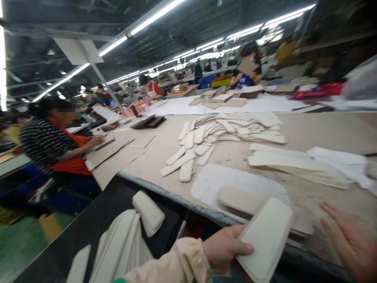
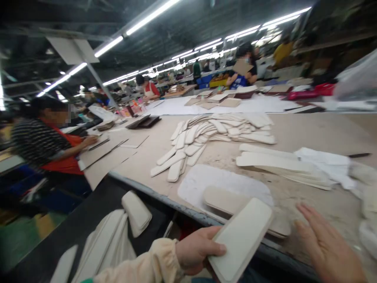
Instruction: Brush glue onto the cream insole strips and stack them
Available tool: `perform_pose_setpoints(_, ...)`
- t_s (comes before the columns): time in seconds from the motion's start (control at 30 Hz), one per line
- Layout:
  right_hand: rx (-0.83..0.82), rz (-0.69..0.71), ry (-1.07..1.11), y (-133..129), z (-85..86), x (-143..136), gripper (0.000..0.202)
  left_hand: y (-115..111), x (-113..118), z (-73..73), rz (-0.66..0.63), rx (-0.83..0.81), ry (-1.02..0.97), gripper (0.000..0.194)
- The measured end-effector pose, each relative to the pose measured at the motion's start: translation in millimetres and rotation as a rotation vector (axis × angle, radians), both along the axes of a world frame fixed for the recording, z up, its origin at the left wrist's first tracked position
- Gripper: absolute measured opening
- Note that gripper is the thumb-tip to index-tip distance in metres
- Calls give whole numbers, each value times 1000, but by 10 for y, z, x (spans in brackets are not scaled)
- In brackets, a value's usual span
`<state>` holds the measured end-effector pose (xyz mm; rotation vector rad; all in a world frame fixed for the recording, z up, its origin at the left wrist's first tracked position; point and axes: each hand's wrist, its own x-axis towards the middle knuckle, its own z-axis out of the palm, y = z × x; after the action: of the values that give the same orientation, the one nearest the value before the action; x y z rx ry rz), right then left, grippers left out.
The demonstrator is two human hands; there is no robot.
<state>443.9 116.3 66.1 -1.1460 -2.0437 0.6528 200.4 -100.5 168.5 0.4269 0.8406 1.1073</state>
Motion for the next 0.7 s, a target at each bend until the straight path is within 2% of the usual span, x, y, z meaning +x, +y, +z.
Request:
perform_pose_setpoints(0.07, -9, -79, -81, -141, 112, 84, 54, 1, -62, 275, 7, 44, 3, 55)
perform_pose_setpoints(0.13, -9, -154, -62, -229, 165, 114, 52, 79, -208, 523, -20, 64, 33, 52)
perform_pose_setpoints(0.2, 9, -222, -23, -269, 162, 120, 48, 247, -394, 717, -23, 61, 132, 52)
perform_pose_setpoints(0.27, 19, -261, 6, -297, 129, 111, 43, 486, -593, 852, 1, 70, 262, 53)
perform_pose_setpoints(0.4, 59, -191, 36, -337, 39, 59, 37, 1103, -1053, 1018, 122, 97, 447, 50)
perform_pose_setpoints(0.47, 87, -136, 25, -322, -9, 43, 37, 1420, -1318, 1109, 222, 130, 492, 48)
perform_pose_setpoints(0.57, 99, -131, 4, -268, -73, 39, 39, 1814, -1689, 1234, 348, 238, 502, 48)
perform_pose_setpoints(0.63, 86, -143, 10, -237, -96, 30, 40, 2009, -1866, 1227, 378, 324, 482, 49)
perform_pose_setpoints(0.7, 54, -129, 25, -223, -96, 1, 40, 2164, -1963, 1082, 373, 344, 485, 48)
